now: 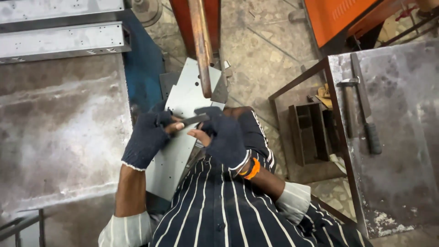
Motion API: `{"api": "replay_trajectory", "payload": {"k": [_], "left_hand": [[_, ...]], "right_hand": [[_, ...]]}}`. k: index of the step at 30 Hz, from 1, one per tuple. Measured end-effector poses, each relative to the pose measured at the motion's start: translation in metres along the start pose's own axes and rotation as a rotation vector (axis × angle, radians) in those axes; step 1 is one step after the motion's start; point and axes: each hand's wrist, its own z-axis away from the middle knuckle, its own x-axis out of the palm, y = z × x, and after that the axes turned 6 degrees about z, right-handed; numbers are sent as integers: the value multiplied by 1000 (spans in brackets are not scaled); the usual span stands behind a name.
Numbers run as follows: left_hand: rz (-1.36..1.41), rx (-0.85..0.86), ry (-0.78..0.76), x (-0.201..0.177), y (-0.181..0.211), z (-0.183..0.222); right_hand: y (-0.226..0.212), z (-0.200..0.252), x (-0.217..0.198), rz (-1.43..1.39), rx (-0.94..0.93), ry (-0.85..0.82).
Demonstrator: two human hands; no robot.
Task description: Assembling and finishing metal enclosures by filing down components and hammering parts into place.
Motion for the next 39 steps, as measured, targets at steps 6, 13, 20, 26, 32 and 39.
{"api": "replay_trajectory", "payload": {"k": [6,13,20,26,32,39], "left_hand": [[191,144,5,3,17,-8],[256,25,100,19,20,-31],[185,-38,108,20,26,-29],[236,26,111,23,21,-29],[154,-13,144,24,21,-28],[144,16,166,26,18,-29]], "right_hand": [[5,-5,-14,-189,58,38],[63,-23,-26,-311,285,407],[92,-35,-19,-122,45,261],[101,-48,-15,129,-98,282],[90,-72,-7,16,-84,245],[94,-76,8,-325,5,155]]}}
